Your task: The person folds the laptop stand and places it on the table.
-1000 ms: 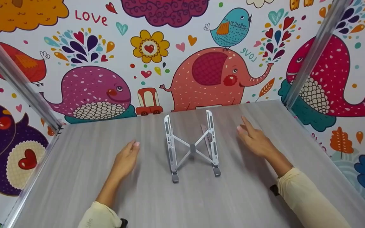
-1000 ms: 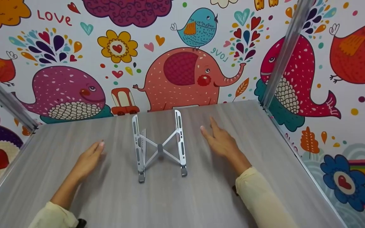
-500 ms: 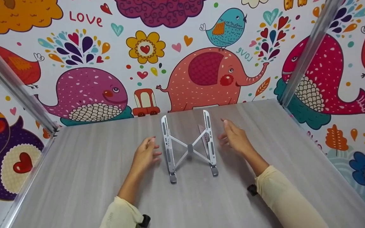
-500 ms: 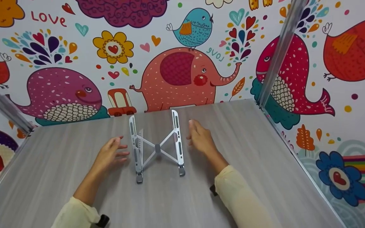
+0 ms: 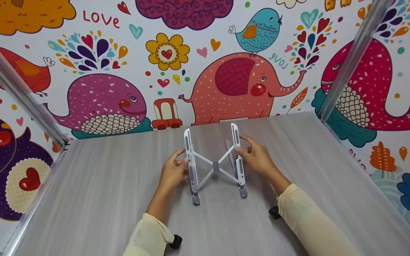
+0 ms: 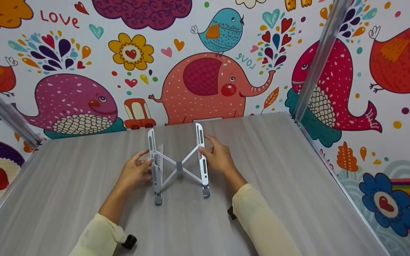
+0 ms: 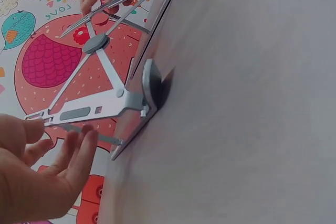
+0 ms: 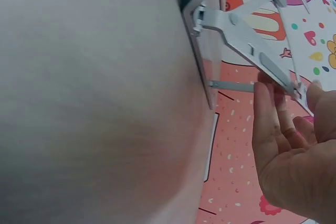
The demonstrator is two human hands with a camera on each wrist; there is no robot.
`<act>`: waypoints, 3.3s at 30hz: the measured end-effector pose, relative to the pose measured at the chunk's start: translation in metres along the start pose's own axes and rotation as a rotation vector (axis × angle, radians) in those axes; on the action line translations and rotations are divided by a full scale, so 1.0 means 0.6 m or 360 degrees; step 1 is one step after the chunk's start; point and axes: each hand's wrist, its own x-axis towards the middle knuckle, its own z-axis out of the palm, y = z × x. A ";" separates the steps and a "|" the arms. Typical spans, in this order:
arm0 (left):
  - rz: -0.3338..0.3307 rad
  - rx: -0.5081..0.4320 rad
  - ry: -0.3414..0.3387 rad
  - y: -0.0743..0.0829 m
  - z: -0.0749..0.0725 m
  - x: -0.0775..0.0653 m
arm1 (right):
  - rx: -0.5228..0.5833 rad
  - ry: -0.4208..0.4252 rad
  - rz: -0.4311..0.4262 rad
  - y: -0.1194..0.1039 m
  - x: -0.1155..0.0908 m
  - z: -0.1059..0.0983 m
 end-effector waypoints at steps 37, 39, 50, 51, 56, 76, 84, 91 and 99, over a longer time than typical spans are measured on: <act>0.0054 0.0084 0.0039 -0.001 0.037 -0.010 | 0.0214 -0.0157 0.0108 0.017 -0.011 0.004; 0.0052 0.0062 0.0035 0.000 0.039 -0.010 | 0.0218 -0.0152 0.0119 0.017 -0.010 0.003; 0.0016 0.0023 0.0003 -0.002 0.042 -0.010 | 0.0232 -0.0153 0.0106 0.020 -0.011 0.008; 0.0011 0.0023 -0.0003 -0.002 0.041 -0.010 | 0.0238 -0.0154 0.0102 0.020 -0.012 0.009; -0.0001 -0.0008 -0.0027 -0.004 0.039 -0.009 | 0.0258 -0.0165 0.0091 0.019 -0.010 0.013; -0.0010 -0.0120 -0.0048 0.001 0.053 -0.011 | 0.0291 -0.0153 0.0110 0.009 -0.005 0.026; -0.0011 -0.0141 -0.0028 0.001 0.061 -0.013 | 0.0248 -0.0134 0.0105 0.004 -0.006 0.032; -0.0007 -0.0126 -0.0023 0.000 0.070 -0.011 | 0.0259 -0.0142 0.0064 0.003 -0.006 0.036; 0.0052 -0.0054 0.0047 0.003 0.081 -0.013 | 0.0223 -0.0146 0.0094 -0.001 -0.004 0.043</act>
